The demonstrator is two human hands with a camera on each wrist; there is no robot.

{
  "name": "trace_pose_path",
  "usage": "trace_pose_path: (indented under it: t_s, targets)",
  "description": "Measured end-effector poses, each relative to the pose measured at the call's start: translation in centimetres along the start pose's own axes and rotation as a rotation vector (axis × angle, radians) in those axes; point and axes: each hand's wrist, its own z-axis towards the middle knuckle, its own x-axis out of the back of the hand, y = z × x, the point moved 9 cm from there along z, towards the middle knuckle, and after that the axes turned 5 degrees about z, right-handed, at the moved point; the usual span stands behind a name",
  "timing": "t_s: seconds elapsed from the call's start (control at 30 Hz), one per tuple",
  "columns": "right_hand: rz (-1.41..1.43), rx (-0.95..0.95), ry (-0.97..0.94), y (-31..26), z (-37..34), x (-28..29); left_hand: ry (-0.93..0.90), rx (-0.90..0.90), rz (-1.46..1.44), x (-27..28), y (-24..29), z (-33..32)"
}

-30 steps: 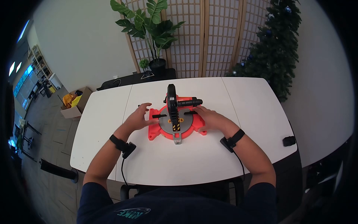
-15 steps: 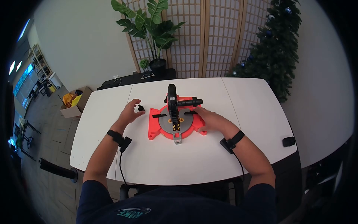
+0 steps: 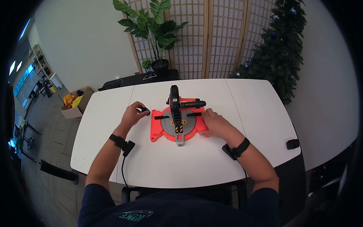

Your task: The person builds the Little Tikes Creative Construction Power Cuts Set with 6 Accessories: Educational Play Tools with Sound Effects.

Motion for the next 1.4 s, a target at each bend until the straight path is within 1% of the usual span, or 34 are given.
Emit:
trace_pose_path:
  t_s: [0.03,0.07,0.13,0.17,0.23,0.27,0.33,0.37,0.4,0.47,0.5,0.57,0.63,0.7,0.77,0.87,0.93,0.97,1.0,1.03,1.07,1.1,1.13,1.17,1.2,1.23,1.27,1.3,1.33,1.4]
  targets:
    - [-0.085,-0.045,-0.073,-0.2,-0.2,0.2,-0.005,0.029,-0.022,0.5,0.8,-0.4]
    - [-0.084,-0.046,-0.072,-0.9,-0.3,1.2,-0.006,0.028,-0.022,0.8,1.5,-0.7]
    - [-0.032,-0.136,-0.325,-1.9,-1.0,0.7,-0.077,-0.023,-0.138,0.6,3.2,-1.5]
    - [-0.031,-0.137,-0.326,-2.7,-1.2,1.1,-0.078,-0.023,-0.138,0.7,3.6,-1.8]
    - [0.168,-0.089,-0.422,-4.7,-1.8,0.5,-0.238,-0.116,-0.197,-0.4,5.4,-2.7]
    - [0.168,-0.09,-0.422,-4.9,-2.0,0.1,-0.239,-0.116,-0.197,-0.3,6.0,-3.1]
    - [0.368,0.062,-0.288,-7.0,-2.1,0.3,-0.392,-0.259,-0.281,-1.3,8.8,-4.8]
    - [0.396,0.081,-0.292,-7.7,-2.0,0.0,-0.444,-0.293,-0.283,-1.7,9.7,-5.5]
    - [0.396,0.081,-0.293,-8.2,-2.1,-0.6,-0.443,-0.292,-0.283,-2.0,10.1,-5.8]
    - [0.612,0.178,-0.171,-9.9,-2.1,-0.3,-0.463,-0.513,-0.267,-2.4,12.6,-7.4]
    - [0.612,0.178,-0.172,-10.4,-2.0,-0.3,-0.516,-0.497,-0.28,-2.8,13.2,-7.9]
    - [0.626,0.121,-0.271,-11.2,-2.1,-1.0,-0.542,-0.495,-0.258,-3.2,14.3,-8.6]
    - [0.604,0.119,-0.259,-11.4,-1.9,-1.2,-0.576,-0.515,-0.257,-3.9,14.6,-9.3]
    - [0.583,0.116,-0.247,-11.2,-1.8,-1.4,-0.561,-0.507,-0.278,-4.0,15.0,-9.6]
    - [0.508,0.159,-0.247,-11.1,-1.7,-1.9,-0.546,-0.499,-0.298,-4.1,15.3,-9.8]
    - [0.59,0.131,-0.3,-10.4,-1.8,-2.3,-0.526,-0.519,-0.281,-4.0,15.6,-9.9]
    - [0.59,0.1,-0.311,-10.1,-2.2,-1.3,-0.545,-0.505,-0.103,-3.8,15.5,-9.8]
    - [0.59,0.068,-0.324,-9.7,-2.4,-0.9,-0.546,-0.505,-0.104,-4.0,14.8,-9.3]
    - [0.59,0.068,-0.325,-8.8,-2.3,-1.1,-0.526,-0.551,-0.04,-4.4,13.7,-8.5]
    - [0.532,0.091,-0.34,-7.6,-2.2,-1.6,-0.507,-0.597,0.024,-4.3,13.2,-8.1]
    - [0.474,0.114,-0.356,-6.8,-2.1,-1.9,-0.507,-0.597,0.025,-4.1,12.7,-8.0]
    - [0.451,0.047,-0.411,-6.1,-2.0,-1.6,-0.437,-0.528,0.067,-3.4,12.0,-7.3]
    - [0.451,0.047,-0.41,-5.6,-2.0,-1.5,-0.368,-0.458,0.109,-2.5,11.1,-6.6]
    - [0.415,0.002,-0.354,-4.4,-1.8,-1.2,-0.402,-0.42,0.13,-2.7,10.1,-5.9]
    - [0.379,-0.043,-0.298,-3.4,-1.5,-0.8,-0.402,-0.42,0.13,-2.6,9.7,-5.7]
    - [0.365,-0.119,-0.302,-2.9,-1.4,-0.4,-0.383,-0.343,0.181,-2.4,8.7,-5.3]
    - [0.365,-0.119,-0.302,-2.1,-1.2,-1.2,-0.364,-0.265,0.231,-2.1,7.7,-4.9]
    - [0.405,-0.129,-0.221,-0.7,-0.7,-1.8,-0.448,-0.207,0.231,-2.7,6.8,-4.5]
    - [0.445,-0.138,-0.139,-0.2,-0.5,-1.5,-0.448,-0.207,0.232,-2.8,6.3,-4.3]
    - [0.47,-0.16,-0.138,-0.1,-0.3,-1.3,-0.521,-0.187,0.286,-3.9,5.0,-4.0]
